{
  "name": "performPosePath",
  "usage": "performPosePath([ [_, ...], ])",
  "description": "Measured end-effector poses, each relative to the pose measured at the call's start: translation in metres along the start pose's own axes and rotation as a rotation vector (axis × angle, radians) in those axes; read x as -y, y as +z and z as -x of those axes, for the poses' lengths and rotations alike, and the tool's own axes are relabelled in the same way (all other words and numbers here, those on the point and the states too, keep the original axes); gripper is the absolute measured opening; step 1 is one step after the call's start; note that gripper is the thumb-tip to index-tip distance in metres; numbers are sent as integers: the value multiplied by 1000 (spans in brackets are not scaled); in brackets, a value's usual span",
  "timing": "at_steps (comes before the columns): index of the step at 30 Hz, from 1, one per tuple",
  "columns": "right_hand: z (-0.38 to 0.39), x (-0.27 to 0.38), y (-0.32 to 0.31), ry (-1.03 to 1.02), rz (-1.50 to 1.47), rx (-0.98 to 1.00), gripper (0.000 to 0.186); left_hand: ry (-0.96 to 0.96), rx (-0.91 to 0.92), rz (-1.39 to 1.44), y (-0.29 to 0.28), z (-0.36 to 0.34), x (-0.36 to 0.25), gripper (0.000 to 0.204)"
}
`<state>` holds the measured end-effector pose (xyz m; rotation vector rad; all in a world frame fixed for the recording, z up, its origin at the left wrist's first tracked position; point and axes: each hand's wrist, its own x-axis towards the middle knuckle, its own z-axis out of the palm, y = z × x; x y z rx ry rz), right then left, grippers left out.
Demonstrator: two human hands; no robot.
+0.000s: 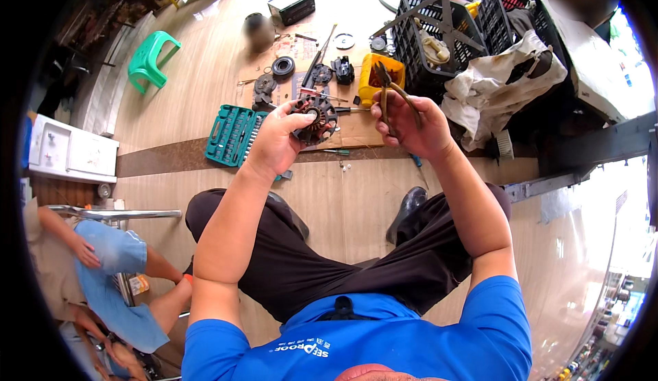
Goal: The person manipulates internal wiring and components of a disassembled alternator assembly by hand, using a small tool to guide the wires and reassembling the parts.
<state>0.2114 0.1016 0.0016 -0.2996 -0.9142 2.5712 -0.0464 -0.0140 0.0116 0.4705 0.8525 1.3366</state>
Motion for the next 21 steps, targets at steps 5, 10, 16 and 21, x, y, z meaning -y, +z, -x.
performPosePath([
  [5,-4,-1,8,111,649,-204,39,9,-29,-14,1,-3,3,27],
  [10,-5,-17,13,-215,1750,-214,32,-13,-70,-49,-1,-7,8,24],
  [16,-4,-23,19,-323,1956,-260,39,-23,-124,-61,2,-9,12,21],
  [21,-4,-25,26,-296,1986,-240,38,-23,-129,-95,2,-9,15,21],
])
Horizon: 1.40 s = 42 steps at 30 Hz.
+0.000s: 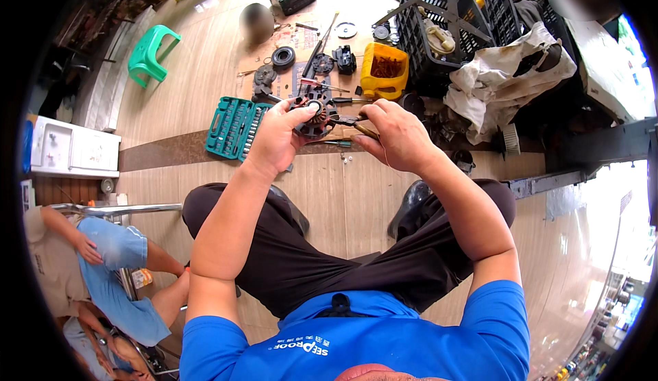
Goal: The person manipulates internal wiring and components of a disassembled alternator assembly by hand, using a small tool to guide the wires and reassembling the parts.
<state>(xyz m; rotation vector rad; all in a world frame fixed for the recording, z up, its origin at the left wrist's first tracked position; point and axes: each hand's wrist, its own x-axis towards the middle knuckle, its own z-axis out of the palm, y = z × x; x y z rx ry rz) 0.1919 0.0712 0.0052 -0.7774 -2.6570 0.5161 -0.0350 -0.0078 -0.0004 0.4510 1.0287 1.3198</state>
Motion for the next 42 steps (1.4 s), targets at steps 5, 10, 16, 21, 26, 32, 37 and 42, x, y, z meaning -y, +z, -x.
performPosePath([
  [5,1,1,2,-8,9,-7,39,28,16,-13,-3,-2,5,20],
  [10,0,4,6,-3,3,0,39,18,-7,3,2,1,5,22],
  [16,0,4,9,-23,-7,-33,39,23,0,-11,-1,1,5,21],
  [21,1,3,13,-40,-25,-82,36,31,6,-15,-2,1,6,21],
  [26,2,5,16,-29,-26,-107,35,48,16,-31,-3,0,6,22],
  [32,1,8,19,-27,42,-146,31,49,1,-36,-3,0,7,21],
  [37,-1,9,21,-32,128,-167,29,44,-1,-38,-5,-1,8,21],
  [42,-2,7,25,-13,136,-149,29,33,-7,-39,-6,-3,11,22],
])
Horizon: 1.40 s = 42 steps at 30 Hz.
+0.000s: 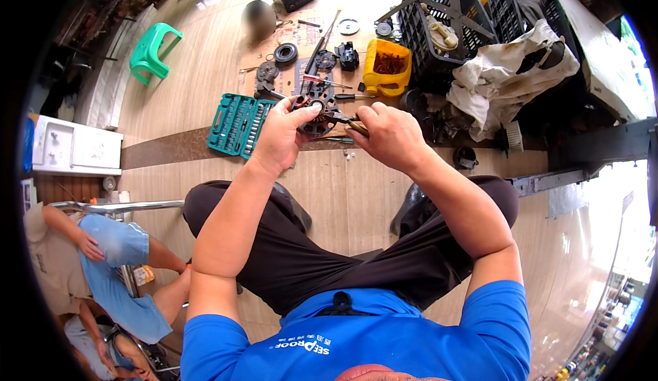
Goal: The person manipulates internal wiring and components of a disassembled alternator assembly by hand, using a small tool to guide the wires and reassembling the parts.
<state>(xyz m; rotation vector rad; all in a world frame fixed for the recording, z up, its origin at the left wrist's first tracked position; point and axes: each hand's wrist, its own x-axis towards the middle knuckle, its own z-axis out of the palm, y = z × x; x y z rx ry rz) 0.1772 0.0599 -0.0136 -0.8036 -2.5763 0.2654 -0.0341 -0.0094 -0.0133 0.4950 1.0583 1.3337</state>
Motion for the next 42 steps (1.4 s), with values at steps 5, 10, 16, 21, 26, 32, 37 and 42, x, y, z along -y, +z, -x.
performPosePath([
  [5,-2,-10,6,120,-112,-15,36,64,-24,72,-7,0,-1,24],
  [10,11,-75,82,504,-140,259,45,124,-12,188,-16,-6,-5,30],
  [16,83,-134,178,652,97,1225,39,128,-30,210,-15,-8,-4,29],
  [21,98,-143,202,722,197,979,44,138,-87,180,-23,-15,1,27],
  [26,91,-144,204,771,271,839,62,75,-160,137,-49,-16,7,17],
  [32,83,-154,231,452,-115,874,57,105,-67,160,-27,-40,4,17],
  [37,41,-13,152,465,-716,1404,81,162,-91,158,-42,-30,9,20],
  [42,81,53,75,357,-1110,1801,98,170,-37,163,-63,-37,18,22],
])
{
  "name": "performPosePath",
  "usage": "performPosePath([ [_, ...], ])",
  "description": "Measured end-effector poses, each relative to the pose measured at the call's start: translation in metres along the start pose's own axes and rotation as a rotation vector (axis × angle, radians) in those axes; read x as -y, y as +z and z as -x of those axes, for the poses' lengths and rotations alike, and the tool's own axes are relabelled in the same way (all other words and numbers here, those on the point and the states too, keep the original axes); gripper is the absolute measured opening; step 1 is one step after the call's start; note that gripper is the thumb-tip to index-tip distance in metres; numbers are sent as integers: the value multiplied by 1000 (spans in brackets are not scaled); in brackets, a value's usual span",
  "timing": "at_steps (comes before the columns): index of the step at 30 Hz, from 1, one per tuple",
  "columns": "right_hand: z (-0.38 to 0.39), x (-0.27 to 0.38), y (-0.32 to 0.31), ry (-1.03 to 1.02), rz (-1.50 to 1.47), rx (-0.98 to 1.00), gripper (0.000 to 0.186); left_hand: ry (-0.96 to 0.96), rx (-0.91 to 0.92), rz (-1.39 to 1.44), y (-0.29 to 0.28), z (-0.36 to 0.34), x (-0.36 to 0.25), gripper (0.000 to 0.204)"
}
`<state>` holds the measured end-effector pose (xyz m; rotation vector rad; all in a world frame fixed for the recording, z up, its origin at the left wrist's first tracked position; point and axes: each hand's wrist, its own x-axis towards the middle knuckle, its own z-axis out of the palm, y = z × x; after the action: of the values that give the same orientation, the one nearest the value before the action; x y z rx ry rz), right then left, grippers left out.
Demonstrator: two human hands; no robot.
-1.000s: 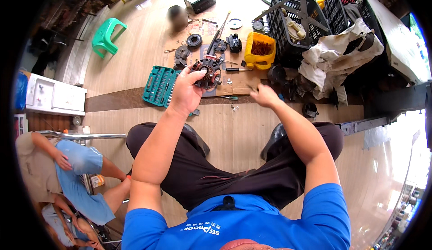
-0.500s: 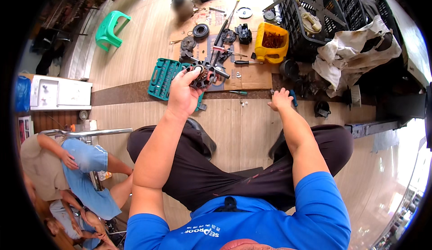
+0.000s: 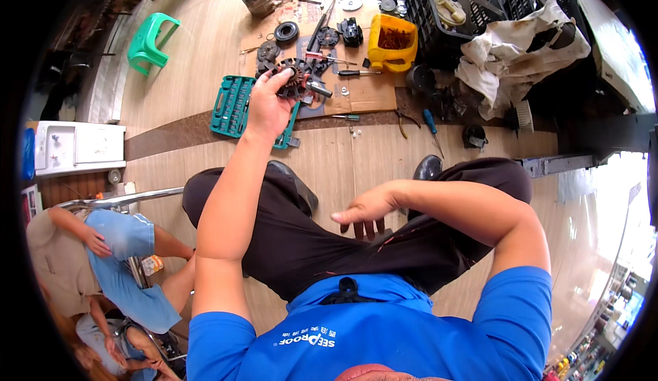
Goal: The person manipulates internal wiring and components of a disassembled alternator assembly by hand, using a small tool to guide the wires and reassembling the parts.
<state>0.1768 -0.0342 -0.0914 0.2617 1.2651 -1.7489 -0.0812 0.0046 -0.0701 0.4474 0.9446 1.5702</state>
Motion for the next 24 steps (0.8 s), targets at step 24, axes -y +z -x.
performPosePath([
  [24,100,26,18,-466,326,-411,26,-319,-691,-107,-236,-98,164,16],
])
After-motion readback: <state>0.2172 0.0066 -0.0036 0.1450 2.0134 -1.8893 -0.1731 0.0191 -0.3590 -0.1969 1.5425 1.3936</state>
